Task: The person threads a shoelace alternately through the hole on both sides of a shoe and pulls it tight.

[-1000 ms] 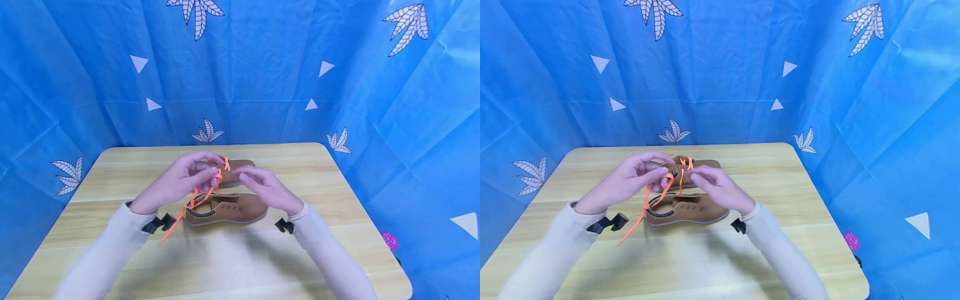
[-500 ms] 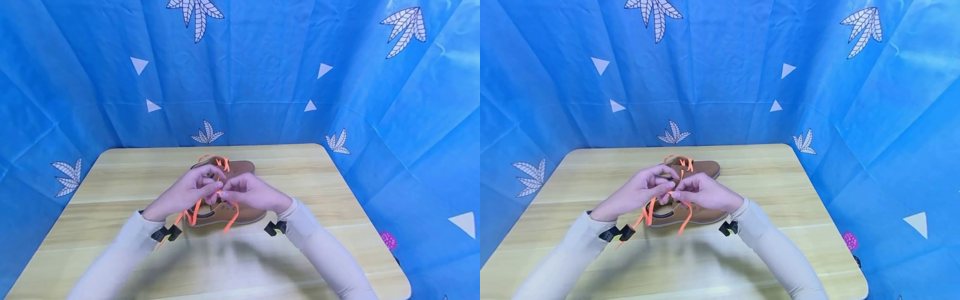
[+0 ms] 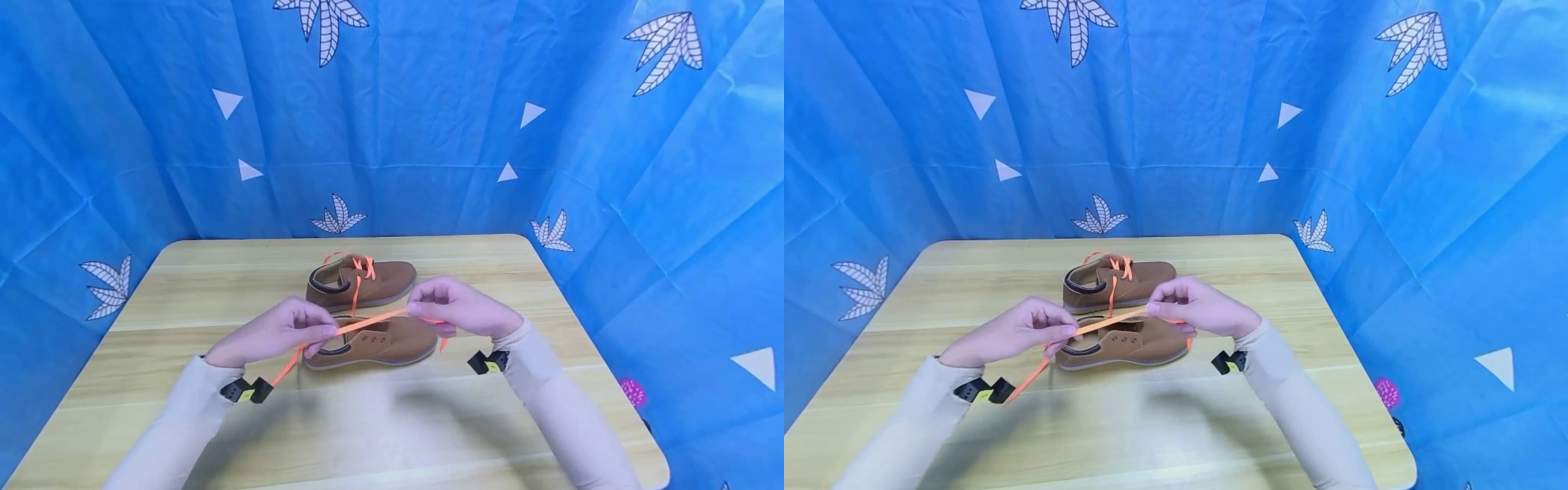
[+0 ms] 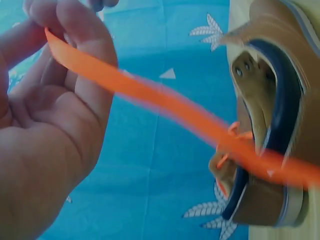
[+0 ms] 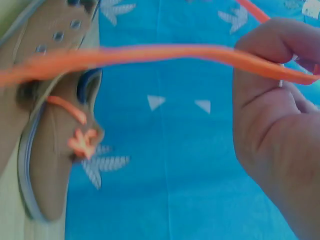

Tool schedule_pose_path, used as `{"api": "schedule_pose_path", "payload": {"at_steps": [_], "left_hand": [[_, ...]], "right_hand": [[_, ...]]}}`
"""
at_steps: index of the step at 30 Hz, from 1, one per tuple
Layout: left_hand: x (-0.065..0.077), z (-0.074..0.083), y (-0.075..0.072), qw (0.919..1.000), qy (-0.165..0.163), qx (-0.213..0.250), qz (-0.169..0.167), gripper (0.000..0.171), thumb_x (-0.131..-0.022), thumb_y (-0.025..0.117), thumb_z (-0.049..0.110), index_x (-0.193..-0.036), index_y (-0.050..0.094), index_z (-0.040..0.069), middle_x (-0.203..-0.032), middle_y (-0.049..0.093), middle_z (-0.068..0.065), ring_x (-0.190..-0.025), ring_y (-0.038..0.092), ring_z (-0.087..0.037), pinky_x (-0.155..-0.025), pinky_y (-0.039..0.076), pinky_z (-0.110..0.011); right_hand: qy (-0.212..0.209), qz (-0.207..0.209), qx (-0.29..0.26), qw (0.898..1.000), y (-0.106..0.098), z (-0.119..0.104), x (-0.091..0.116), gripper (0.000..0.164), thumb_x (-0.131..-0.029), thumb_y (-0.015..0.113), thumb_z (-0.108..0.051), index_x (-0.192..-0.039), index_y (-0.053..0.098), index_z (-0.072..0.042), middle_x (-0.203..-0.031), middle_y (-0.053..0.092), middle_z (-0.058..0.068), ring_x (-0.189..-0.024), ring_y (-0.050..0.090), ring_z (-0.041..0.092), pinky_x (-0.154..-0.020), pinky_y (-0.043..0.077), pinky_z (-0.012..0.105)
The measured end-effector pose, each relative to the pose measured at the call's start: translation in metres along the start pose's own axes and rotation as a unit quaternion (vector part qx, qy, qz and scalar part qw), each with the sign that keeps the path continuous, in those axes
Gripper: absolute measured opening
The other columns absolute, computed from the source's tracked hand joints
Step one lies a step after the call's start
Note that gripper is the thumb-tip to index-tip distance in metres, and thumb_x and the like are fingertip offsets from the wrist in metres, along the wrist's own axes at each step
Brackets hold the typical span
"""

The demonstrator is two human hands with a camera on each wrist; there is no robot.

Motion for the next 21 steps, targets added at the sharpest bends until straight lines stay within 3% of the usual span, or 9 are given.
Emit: {"api": "schedule_pose_path", "payload": {"at_steps": [6,15,21], "left_hand": [[0.016,-0.009,-0.012,0.9993,0.000,-0.027,-0.024,0.019,-0.107,0.057,0.016,-0.102,0.075,0.011,-0.062,0.053,-0.017,-0.056,0.052,-0.016,-0.059,0.045,-0.030],[0.044,-0.035,-0.027,0.9972,-0.045,-0.020,-0.055,0.020,-0.107,0.057,0.017,-0.099,0.075,0.012,-0.062,0.046,-0.021,-0.051,0.046,-0.015,-0.050,0.039,-0.029],[0.059,-0.053,-0.036,0.9961,-0.057,-0.019,-0.064,0.020,-0.107,0.056,0.014,-0.097,0.073,0.010,-0.062,0.045,-0.020,-0.051,0.041,-0.027,-0.046,0.034,-0.027]], "right_hand": [[0.012,-0.013,0.013,1.000,-0.021,0.012,0.022,0.020,-0.107,0.056,-0.017,-0.098,0.063,-0.001,-0.059,0.035,-0.005,-0.047,0.028,0.014,-0.045,0.023,0.027],[0.045,0.007,0.086,0.995,-0.055,0.048,0.053,0.019,-0.106,0.059,-0.019,-0.094,0.067,-0.006,-0.063,0.035,-0.004,-0.051,0.031,0.015,-0.048,0.025,0.028],[0.095,0.011,0.150,0.984,-0.064,0.085,0.074,0.017,-0.104,0.062,-0.021,-0.093,0.070,-0.011,-0.064,0.037,-0.006,-0.052,0.033,0.008,-0.050,0.027,0.023]]}}
Point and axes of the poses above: each hand's wrist, its own x-axis away from the middle knuckle, its own y-axis out of the palm, z = x × y, the point moved 8 cm from there along -x, towards the middle knuckle
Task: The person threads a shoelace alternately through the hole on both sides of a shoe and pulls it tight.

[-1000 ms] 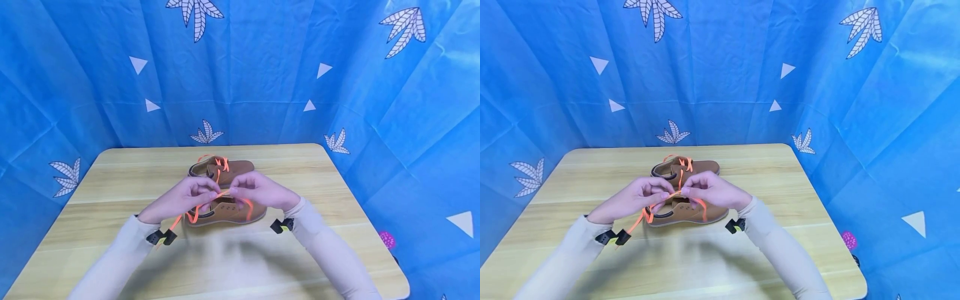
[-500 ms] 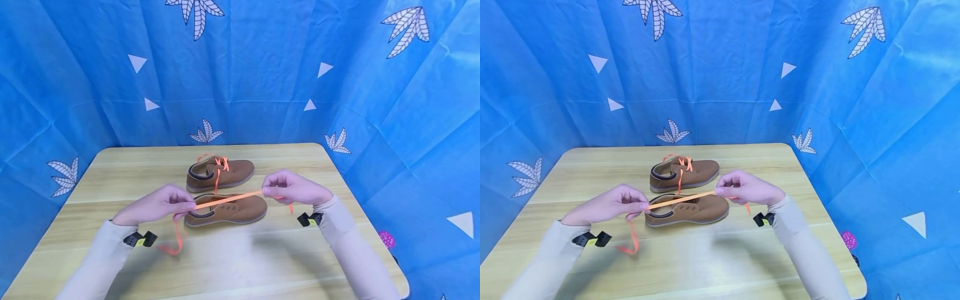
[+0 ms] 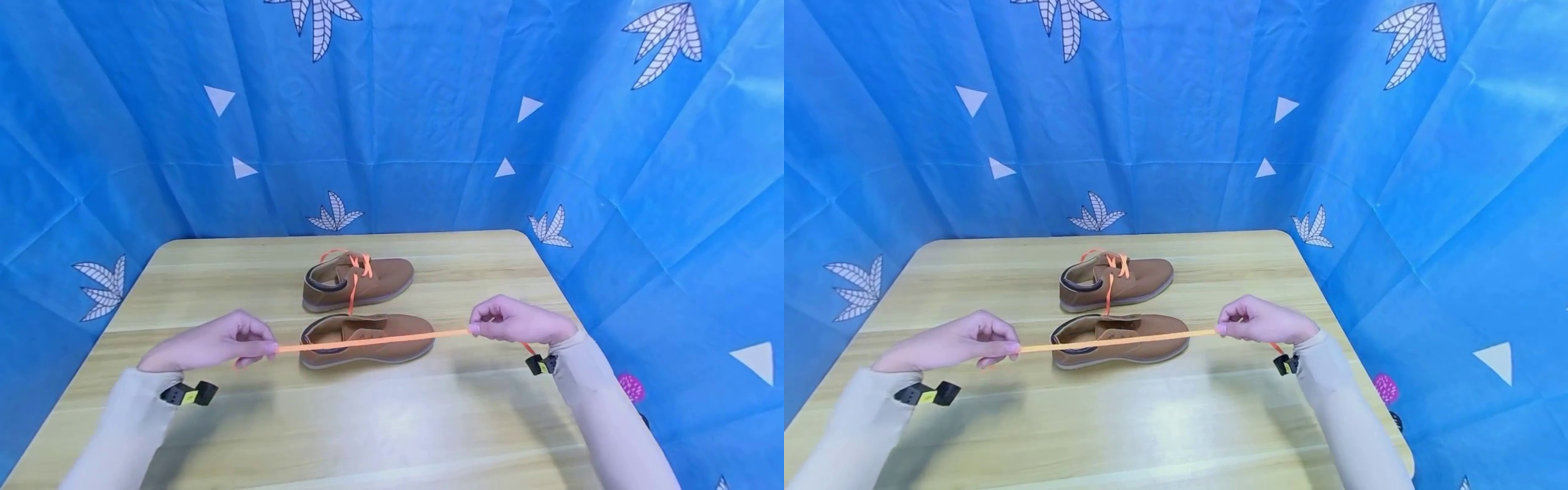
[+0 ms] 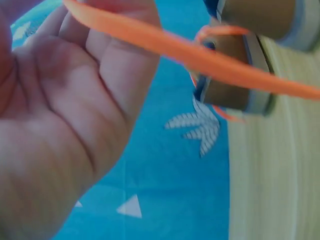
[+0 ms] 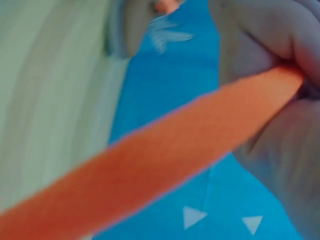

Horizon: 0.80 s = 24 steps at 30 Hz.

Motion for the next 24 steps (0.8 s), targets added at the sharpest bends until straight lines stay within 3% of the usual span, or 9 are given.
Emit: {"api": "schedule_pose_path", "payload": {"at_steps": [4,7,11,16,19,24], "left_hand": [[0.009,-0.012,-0.004,0.9999,-0.012,0.000,-0.005,0.021,-0.107,0.056,0.013,-0.096,0.073,0.010,-0.061,0.042,-0.021,-0.050,0.037,-0.031,-0.044,0.030,-0.025],[0.013,-0.021,-0.006,0.9997,-0.025,0.006,-0.006,0.021,-0.107,0.056,0.014,-0.097,0.074,0.009,-0.061,0.041,-0.022,-0.050,0.037,-0.032,-0.044,0.031,-0.024],[0.016,-0.028,-0.006,0.9991,-0.039,0.010,-0.010,0.021,-0.106,0.056,0.015,-0.097,0.073,0.008,-0.063,0.040,-0.024,-0.052,0.037,-0.033,-0.045,0.033,-0.024],[0.018,-0.033,-0.006,0.9983,-0.058,0.007,-0.007,0.020,-0.106,0.057,0.016,-0.096,0.073,0.007,-0.064,0.040,-0.025,-0.050,0.040,-0.010,-0.044,0.033,-0.022],[0.018,-0.033,-0.006,0.9979,-0.065,0.006,-0.004,0.020,-0.106,0.058,0.016,-0.096,0.073,0.007,-0.060,0.041,-0.014,-0.051,0.040,-0.003,-0.043,0.031,-0.021],[0.011,-0.023,0.000,0.9972,-0.072,-0.015,-0.009,0.022,-0.107,0.057,0.022,-0.096,0.073,0.011,-0.060,0.038,0.008,-0.050,0.034,0.000,-0.043,0.026,-0.024]], "right_hand": [[0.015,-0.006,0.027,0.999,0.008,0.024,0.006,0.018,-0.104,0.063,-0.019,-0.091,0.070,-0.009,-0.068,0.042,-0.007,-0.059,0.039,0.004,-0.056,0.035,0.021],[0.017,-0.011,0.034,0.999,0.015,0.038,0.009,0.020,-0.103,0.063,-0.015,-0.089,0.069,-0.002,-0.071,0.046,-0.007,-0.065,0.043,0.002,-0.062,0.039,0.020],[0.026,-0.004,0.053,0.998,0.024,0.056,0.013,0.021,-0.101,0.064,-0.012,-0.090,0.070,0.005,-0.072,0.051,-0.007,-0.065,0.045,0.002,-0.061,0.039,0.019],[0.042,0.023,0.084,0.995,0.032,0.072,0.019,0.017,-0.100,0.066,-0.011,-0.089,0.072,0.000,-0.072,0.050,-0.006,-0.064,0.043,0.002,-0.061,0.038,0.019],[0.053,0.033,0.111,0.992,0.038,0.074,0.022,0.018,-0.099,0.068,-0.012,-0.083,0.069,-0.004,-0.070,0.046,-0.008,-0.063,0.042,0.002,-0.062,0.037,0.020],[0.076,0.052,0.161,0.983,0.043,0.069,0.021,0.026,-0.095,0.074,-0.015,-0.072,0.060,-0.011,-0.067,0.040,-0.010,-0.061,0.038,0.003,-0.061,0.034,0.021]]}}
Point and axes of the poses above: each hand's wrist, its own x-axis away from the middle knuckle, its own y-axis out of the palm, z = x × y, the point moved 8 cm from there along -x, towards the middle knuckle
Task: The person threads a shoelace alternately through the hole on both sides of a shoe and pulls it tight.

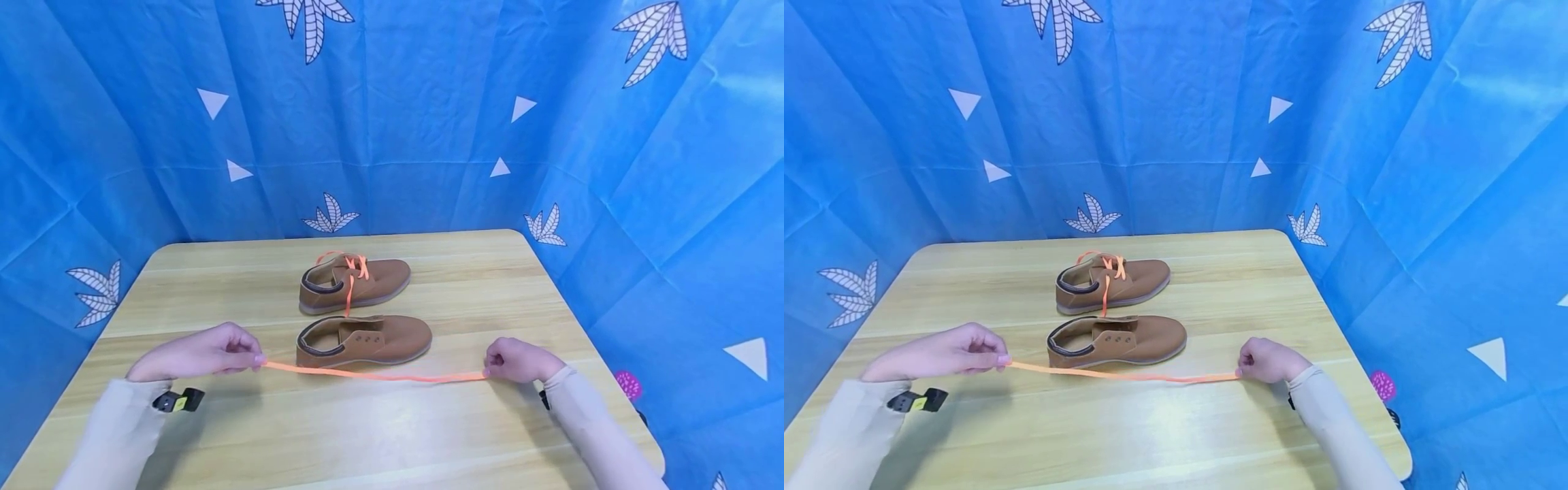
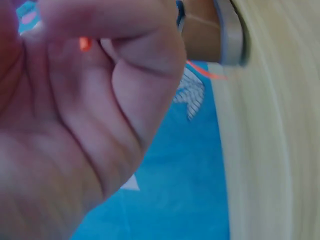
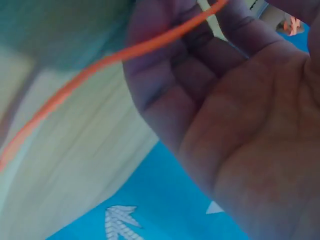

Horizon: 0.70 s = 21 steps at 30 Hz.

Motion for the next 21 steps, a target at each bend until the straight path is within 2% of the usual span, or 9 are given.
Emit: {"api": "schedule_pose_path", "payload": {"at_steps": [3,6,9,11,13,16,18,21], "left_hand": [[-0.006,0.015,0.005,0.9998,0.007,-0.018,-0.001,0.022,-0.107,0.058,0.024,-0.096,0.074,0.014,-0.061,0.035,0.009,-0.050,0.031,0.000,-0.043,0.025,-0.025],[-0.014,0.031,0.011,0.9991,0.019,-0.036,-0.008,0.021,-0.106,0.059,0.026,-0.095,0.074,0.018,-0.062,0.035,0.011,-0.050,0.031,0.000,-0.044,0.026,-0.024],[-0.025,0.051,0.018,0.9975,0.040,-0.056,-0.018,0.020,-0.105,0.061,0.028,-0.093,0.075,0.020,-0.062,0.037,0.011,-0.050,0.032,0.001,-0.046,0.028,-0.023],[-0.035,0.066,0.024,0.9959,0.055,-0.066,-0.029,0.020,-0.105,0.061,0.028,-0.093,0.075,0.021,-0.062,0.038,0.011,-0.050,0.032,0.001,-0.048,0.030,-0.022],[-0.046,0.082,0.031,0.9939,0.070,-0.074,-0.042,0.021,-0.104,0.062,0.028,-0.089,0.074,0.020,-0.062,0.040,0.011,-0.051,0.034,0.000,-0.051,0.033,-0.021],[-0.064,0.103,0.040,0.9914,0.082,-0.082,-0.059,0.022,-0.104,0.063,0.031,-0.086,0.072,0.021,-0.062,0.043,0.011,-0.051,0.036,-0.001,-0.053,0.034,-0.019],[-0.074,0.113,0.046,0.9896,0.087,-0.091,-0.069,0.021,-0.102,0.065,0.032,-0.085,0.072,0.022,-0.062,0.045,0.012,-0.051,0.037,-0.001,-0.053,0.033,-0.018],[-0.084,0.118,0.053,0.9884,0.085,-0.095,-0.082,0.017,-0.101,0.068,0.030,-0.087,0.074,0.022,-0.061,0.045,0.012,-0.051,0.038,-0.001,-0.053,0.031,-0.017]], "right_hand": [[0.010,0.016,0.024,1.000,-0.002,-0.011,-0.004,0.025,-0.093,0.076,-0.015,-0.073,0.061,-0.011,-0.066,0.042,-0.009,-0.060,0.040,0.004,-0.059,0.034,0.021],[-0.008,0.040,0.024,0.999,-0.006,-0.034,-0.014,0.016,-0.094,0.073,-0.015,-0.080,0.068,-0.010,-0.068,0.053,-0.009,-0.062,0.047,0.004,-0.059,0.041,0.021],[-0.051,0.064,-0.018,0.997,-0.011,-0.074,-0.030,0.012,-0.099,0.068,-0.019,-0.094,0.073,-0.009,-0.081,0.068,-0.004,-0.073,0.060,0.005,-0.068,0.052,0.023],[-0.087,0.072,-0.065,0.991,-0.014,-0.107,-0.042,0.018,-0.102,0.065,-0.024,-0.105,0.074,-0.008,-0.095,0.075,0.002,-0.086,0.068,0.010,-0.079,0.057,0.026],[-0.123,0.069,-0.111,0.984,-0.014,-0.139,-0.053,0.026,-0.104,0.063,-0.028,-0.116,0.073,-0.007,-0.109,0.076,0.006,-0.100,0.071,0.014,-0.090,0.058,0.028],[-0.168,0.042,-0.168,0.970,-0.007,-0.179,-0.067,0.033,-0.104,0.063,-0.030,-0.126,0.070,-0.006,-0.121,0.075,0.006,-0.111,0.071,0.014,-0.098,0.056,0.029],[-0.189,0.019,-0.190,0.963,0.002,-0.197,-0.074,0.033,-0.103,0.064,-0.030,-0.127,0.071,-0.008,-0.122,0.075,0.003,-0.112,0.071,0.011,-0.099,0.056,0.027],[-0.201,-0.003,-0.218,0.955,0.015,-0.209,-0.079,0.025,-0.101,0.068,-0.024,-0.120,0.076,-0.010,-0.114,0.079,0.003,-0.106,0.072,0.005,-0.095,0.057,0.026]]}}
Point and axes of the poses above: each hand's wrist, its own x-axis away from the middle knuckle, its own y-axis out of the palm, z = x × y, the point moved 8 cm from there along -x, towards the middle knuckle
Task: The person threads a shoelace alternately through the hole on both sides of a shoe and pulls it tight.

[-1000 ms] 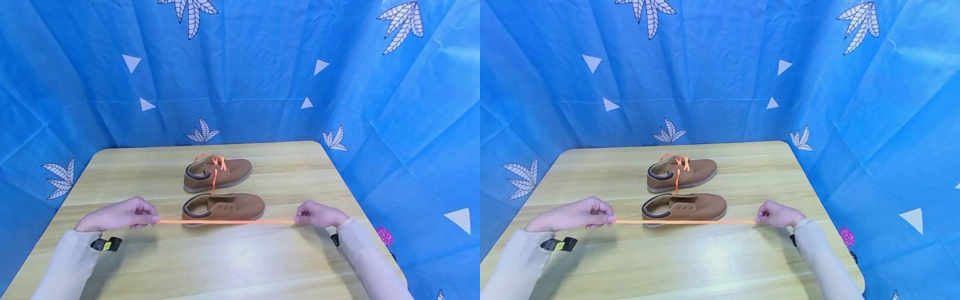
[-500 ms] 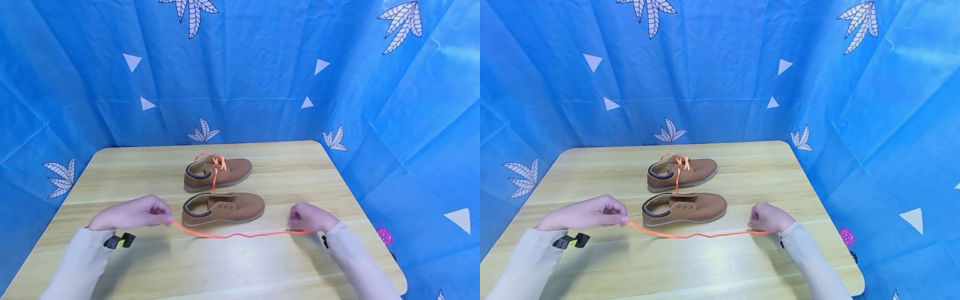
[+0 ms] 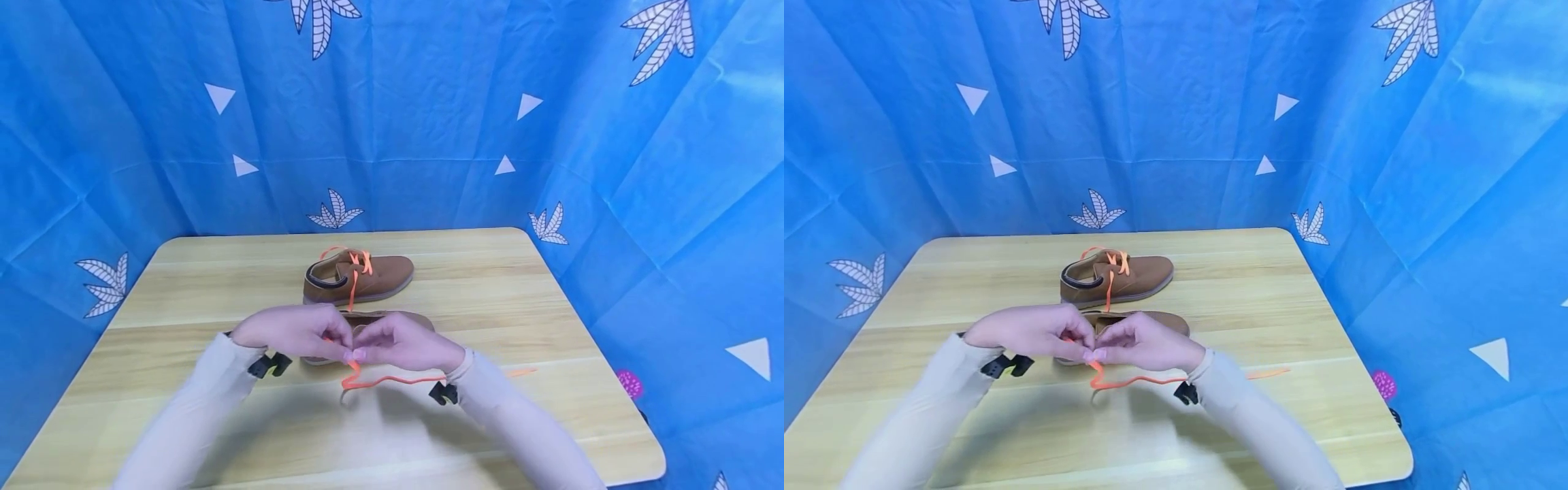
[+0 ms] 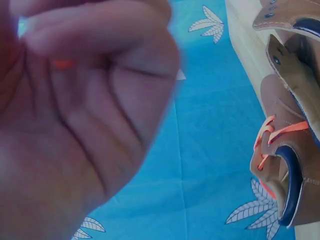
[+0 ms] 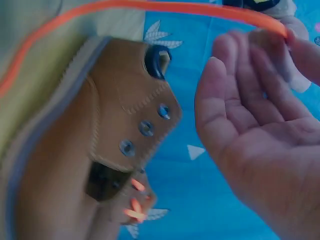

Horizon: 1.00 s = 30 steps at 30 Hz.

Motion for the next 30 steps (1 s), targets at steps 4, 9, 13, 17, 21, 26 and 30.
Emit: {"api": "schedule_pose_path", "payload": {"at_steps": [4,9,13,17,21,26,30], "left_hand": [[-0.006,-0.003,0.002,1.0000,0.001,-0.001,0.000,0.015,-0.100,0.069,0.027,-0.090,0.076,0.018,-0.062,0.047,0.012,-0.051,0.038,0.000,-0.051,0.029,-0.018],[-0.010,-0.012,0.003,0.9999,-0.002,0.000,0.013,0.015,-0.100,0.068,0.029,-0.093,0.078,0.019,-0.061,0.048,0.011,-0.051,0.039,0.000,-0.050,0.029,-0.019],[-0.008,-0.022,0.000,0.9994,-0.022,0.002,0.026,0.015,-0.100,0.068,0.028,-0.092,0.077,0.019,-0.062,0.049,0.009,-0.051,0.040,-0.002,-0.050,0.032,-0.020],[-0.009,-0.026,-0.001,0.9989,-0.021,-0.002,0.043,0.015,-0.101,0.067,0.025,-0.092,0.077,0.017,-0.065,0.051,0.009,-0.053,0.041,-0.003,-0.052,0.034,-0.020],[-0.019,-0.020,0.006,0.9994,0.004,-0.013,0.031,0.015,-0.101,0.067,0.030,-0.094,0.077,0.021,-0.069,0.055,0.013,-0.058,0.045,-0.001,-0.057,0.037,-0.019],[-0.027,-0.019,0.008,0.9982,0.018,-0.031,0.049,0.015,-0.101,0.068,0.030,-0.099,0.078,0.020,-0.080,0.066,0.012,-0.067,0.053,-0.001,-0.063,0.043,-0.018],[-0.026,-0.030,-0.003,0.9886,0.002,-0.055,0.140,0.013,-0.101,0.068,0.028,-0.105,0.075,0.018,-0.091,0.071,0.007,-0.074,0.058,-0.005,-0.067,0.051,-0.023]], "right_hand": [[0.003,-0.005,-0.059,0.998,0.008,0.007,0.001,0.020,-0.098,0.070,-0.012,-0.114,0.077,-0.002,-0.108,0.079,0.016,-0.099,0.072,0.001,-0.091,0.057,0.024],[-0.013,-0.013,-0.087,0.996,0.016,0.014,0.004,0.020,-0.098,0.069,-0.010,-0.109,0.075,0.006,-0.102,0.076,0.024,-0.091,0.070,0.002,-0.083,0.057,0.022],[-0.011,0.009,-0.062,0.998,0.011,0.024,0.014,0.015,-0.098,0.070,-0.012,-0.100,0.077,0.001,-0.092,0.077,0.020,-0.080,0.068,0.005,-0.073,0.052,0.018],[0.013,0.008,-0.062,0.998,0.008,0.034,0.025,0.014,-0.098,0.069,-0.009,-0.101,0.077,0.001,-0.092,0.078,0.020,-0.070,0.061,0.003,-0.064,0.046,0.016],[0.014,0.009,-0.092,0.996,0.010,0.036,0.026,0.019,-0.101,0.065,-0.011,-0.110,0.075,0.003,-0.096,0.077,0.024,-0.079,0.069,0.004,-0.073,0.054,0.019],[0.001,0.045,-0.121,0.992,0.009,0.036,0.023,0.022,-0.102,0.064,-0.013,-0.110,0.074,0.005,-0.093,0.074,0.029,-0.085,0.074,0.007,-0.086,0.059,0.027],[0.041,0.094,-0.147,0.984,-0.001,0.050,0.030,0.026,-0.101,0.064,-0.012,-0.113,0.071,0.009,-0.081,0.076,0.014,-0.077,0.073,0.008,-0.086,0.059,0.028]]}}
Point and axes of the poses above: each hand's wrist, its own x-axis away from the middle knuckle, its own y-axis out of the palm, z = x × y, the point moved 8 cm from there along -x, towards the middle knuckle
